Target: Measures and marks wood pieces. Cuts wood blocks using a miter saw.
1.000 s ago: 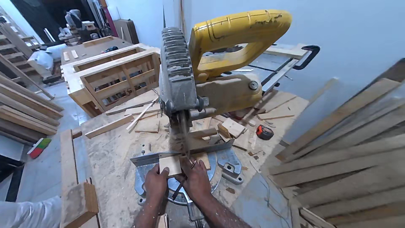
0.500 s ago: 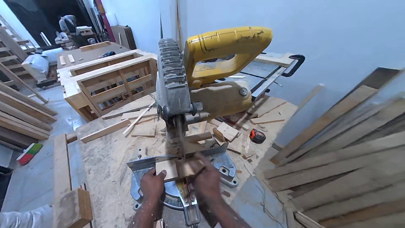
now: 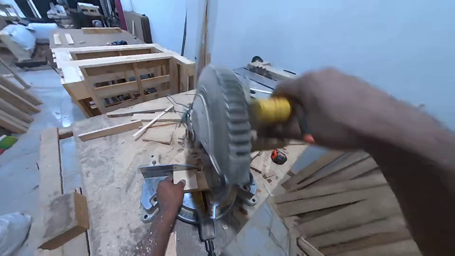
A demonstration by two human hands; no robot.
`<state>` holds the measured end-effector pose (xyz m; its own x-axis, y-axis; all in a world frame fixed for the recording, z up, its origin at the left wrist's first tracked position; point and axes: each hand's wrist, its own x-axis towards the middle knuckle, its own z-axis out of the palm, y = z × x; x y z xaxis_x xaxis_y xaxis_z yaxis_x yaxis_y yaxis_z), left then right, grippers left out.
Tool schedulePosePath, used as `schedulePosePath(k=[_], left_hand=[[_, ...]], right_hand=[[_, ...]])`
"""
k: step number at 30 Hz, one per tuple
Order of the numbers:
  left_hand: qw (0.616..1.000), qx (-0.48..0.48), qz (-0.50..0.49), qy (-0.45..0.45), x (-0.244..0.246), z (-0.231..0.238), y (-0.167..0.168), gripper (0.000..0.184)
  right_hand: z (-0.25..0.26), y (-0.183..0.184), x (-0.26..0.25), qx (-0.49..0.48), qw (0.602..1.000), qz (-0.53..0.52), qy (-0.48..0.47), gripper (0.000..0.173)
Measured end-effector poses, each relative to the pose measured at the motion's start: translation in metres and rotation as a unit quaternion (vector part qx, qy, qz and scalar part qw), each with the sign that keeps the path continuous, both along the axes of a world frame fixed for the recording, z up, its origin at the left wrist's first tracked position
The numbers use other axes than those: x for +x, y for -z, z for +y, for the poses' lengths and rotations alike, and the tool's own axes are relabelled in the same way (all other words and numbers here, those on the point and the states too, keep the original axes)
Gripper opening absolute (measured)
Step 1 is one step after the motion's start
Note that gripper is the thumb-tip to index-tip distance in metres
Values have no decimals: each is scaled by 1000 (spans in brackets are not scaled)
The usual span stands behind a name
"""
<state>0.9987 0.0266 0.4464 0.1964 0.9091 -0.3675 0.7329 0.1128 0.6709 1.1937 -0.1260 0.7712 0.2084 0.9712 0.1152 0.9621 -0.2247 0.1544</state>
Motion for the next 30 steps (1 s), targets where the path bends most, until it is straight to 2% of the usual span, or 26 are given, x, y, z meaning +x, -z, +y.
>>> schedulePosePath(k=[2, 3, 7, 11, 19, 26, 30], left_hand=[[1000, -4, -19, -8, -3, 0, 5, 27], [1000, -1, -27, -14, -4, 1, 8, 27], [999, 2, -48, -16, -3, -2, 14, 26], [999, -2, -48, -15, -1, -4, 14, 32], [999, 9, -34, -16, 10, -7, 19, 29], [1000, 9, -27, -8, 12, -5, 15, 29], [1000, 10, -24, -9, 14, -4, 17, 26]], right_hand=[[-19, 28, -17, -84, 996, 33, 19, 33], [-29, 46, -22, -85, 996, 36, 17, 39], [-59, 106, -28, 48, 997, -31, -52, 35], [-69, 132, -32, 103, 989, -71, -75, 27], [-74, 144, -31, 117, 986, -78, -89, 28], [-77, 140, -39, 79, 993, -52, -70, 31], [-84, 155, -45, 92, 992, -53, -68, 34]])
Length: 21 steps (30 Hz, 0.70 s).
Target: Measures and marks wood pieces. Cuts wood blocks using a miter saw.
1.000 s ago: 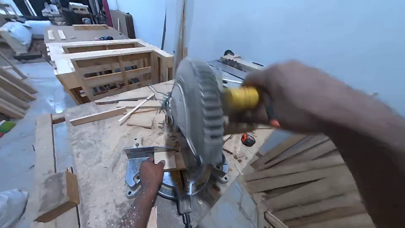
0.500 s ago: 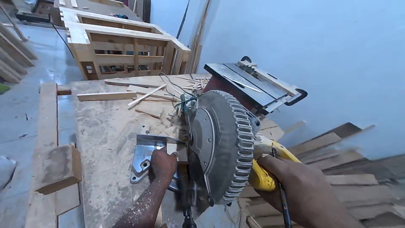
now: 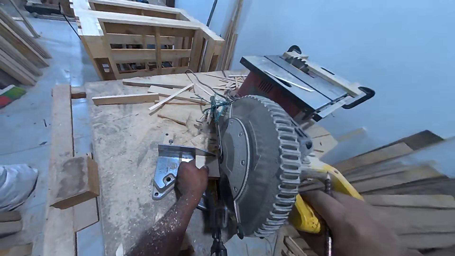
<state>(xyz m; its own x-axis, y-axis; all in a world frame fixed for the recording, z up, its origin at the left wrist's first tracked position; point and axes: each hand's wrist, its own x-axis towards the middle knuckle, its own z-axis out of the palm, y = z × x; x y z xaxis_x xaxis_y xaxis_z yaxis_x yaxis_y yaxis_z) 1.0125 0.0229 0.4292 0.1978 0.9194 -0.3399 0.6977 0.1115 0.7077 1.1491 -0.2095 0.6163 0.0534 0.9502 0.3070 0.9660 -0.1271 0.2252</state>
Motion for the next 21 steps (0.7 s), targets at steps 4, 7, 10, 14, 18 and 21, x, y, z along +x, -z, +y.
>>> schedulePosePath(k=[4, 7, 10, 14, 18, 21], left_hand=[[1000, -9, 3, 6, 0, 3, -4, 28], [999, -27, 18, 34, -3, 3, -15, 31], [998, -3, 19, 58, -6, 1, -21, 34], [995, 3, 30, 90, -19, -21, -23, 32], [994, 25, 10, 109, -36, -34, -20, 76], [961, 58, 48, 268, -33, -24, -28, 117]], right_hand=[[-8, 31, -11, 8, 1000, -1, 21, 33], [-10, 45, -9, -15, 1000, 16, 13, 32], [8, 6, 11, 18, 998, 45, -47, 31], [22, -46, 35, 248, 963, 79, -74, 31], [42, 17, 57, 460, 866, 196, -9, 39], [61, 119, 53, 159, 896, 382, 164, 49]])
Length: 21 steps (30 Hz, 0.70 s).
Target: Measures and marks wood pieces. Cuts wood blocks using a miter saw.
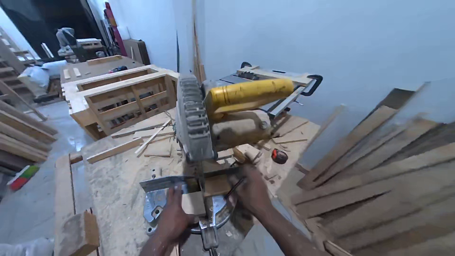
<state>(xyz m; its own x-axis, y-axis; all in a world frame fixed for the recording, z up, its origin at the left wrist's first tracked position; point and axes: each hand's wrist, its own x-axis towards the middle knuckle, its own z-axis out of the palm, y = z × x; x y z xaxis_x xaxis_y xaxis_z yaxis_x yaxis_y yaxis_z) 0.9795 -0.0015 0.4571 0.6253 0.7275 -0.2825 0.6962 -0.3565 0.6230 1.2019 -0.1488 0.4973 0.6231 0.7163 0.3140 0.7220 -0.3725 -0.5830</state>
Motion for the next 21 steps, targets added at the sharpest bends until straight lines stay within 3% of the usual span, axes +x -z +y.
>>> schedulePosePath(k=[1, 3, 6, 9, 12, 16, 21], left_hand=[[998, 16, 34, 55, 5, 4, -2, 115], [988, 33, 90, 122, 12, 12, -3, 104], [985, 39, 116, 126, -3, 13, -1, 88], [993, 42, 65, 88, -54, -4, -9, 89], [998, 15, 35, 51, -111, -31, -24, 96], [998, 0, 59, 23, -152, -55, 2, 97], [996, 88, -32, -11, -116, -44, -25, 98]], right_hand=[[10, 23, 3, -109, 991, 62, -38, 55], [27, 62, 6, -204, 973, 79, -74, 58], [24, 106, 6, -149, 983, 9, -102, 41], [16, 131, 15, -83, 987, -50, -127, 36], [11, 132, 12, -89, 986, -62, -129, 36], [3, 103, -18, -154, 974, 3, -167, 37], [40, 84, -44, -161, 967, 13, -199, 32]])
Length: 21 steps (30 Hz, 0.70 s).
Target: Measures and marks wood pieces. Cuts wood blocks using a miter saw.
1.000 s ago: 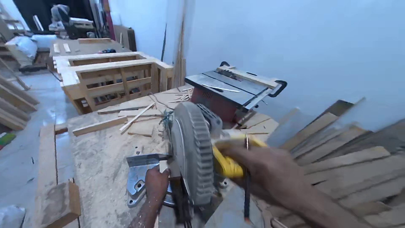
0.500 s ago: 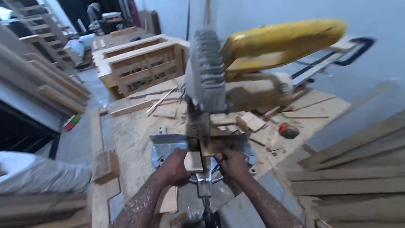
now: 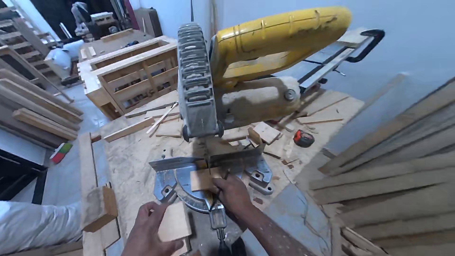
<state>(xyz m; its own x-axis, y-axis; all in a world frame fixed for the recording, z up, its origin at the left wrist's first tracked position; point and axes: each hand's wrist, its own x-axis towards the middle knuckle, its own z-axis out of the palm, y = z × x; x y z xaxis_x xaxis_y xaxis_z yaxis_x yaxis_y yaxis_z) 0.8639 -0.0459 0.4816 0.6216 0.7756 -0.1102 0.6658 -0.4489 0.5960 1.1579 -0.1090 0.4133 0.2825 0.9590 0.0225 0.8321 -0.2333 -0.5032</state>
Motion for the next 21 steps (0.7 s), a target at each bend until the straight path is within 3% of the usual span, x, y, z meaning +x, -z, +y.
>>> schedulePosePath(k=[4, 8, 12, 16, 17, 21], left_hand=[[998, 0, 51, 29, 72, 35, -3, 95], [996, -21, 89, 11, 121, 65, 22, 96], [998, -11, 47, -44, 133, 73, 35, 95], [988, -14, -47, -148, 125, 66, 52, 101], [984, -34, -46, -169, 122, 64, 50, 96], [981, -128, -42, -140, 120, 64, 46, 47]], right_hand=[[30, 6, -3, -8, 999, -29, 35, 30], [26, 3, 2, 8, 998, 18, 64, 40], [9, -3, 15, -10, 989, 135, 56, 53], [18, -4, -8, -20, 994, 62, 90, 63], [22, 1, -13, -15, 994, 35, 102, 59], [25, 11, -20, 3, 994, -13, 110, 47]])
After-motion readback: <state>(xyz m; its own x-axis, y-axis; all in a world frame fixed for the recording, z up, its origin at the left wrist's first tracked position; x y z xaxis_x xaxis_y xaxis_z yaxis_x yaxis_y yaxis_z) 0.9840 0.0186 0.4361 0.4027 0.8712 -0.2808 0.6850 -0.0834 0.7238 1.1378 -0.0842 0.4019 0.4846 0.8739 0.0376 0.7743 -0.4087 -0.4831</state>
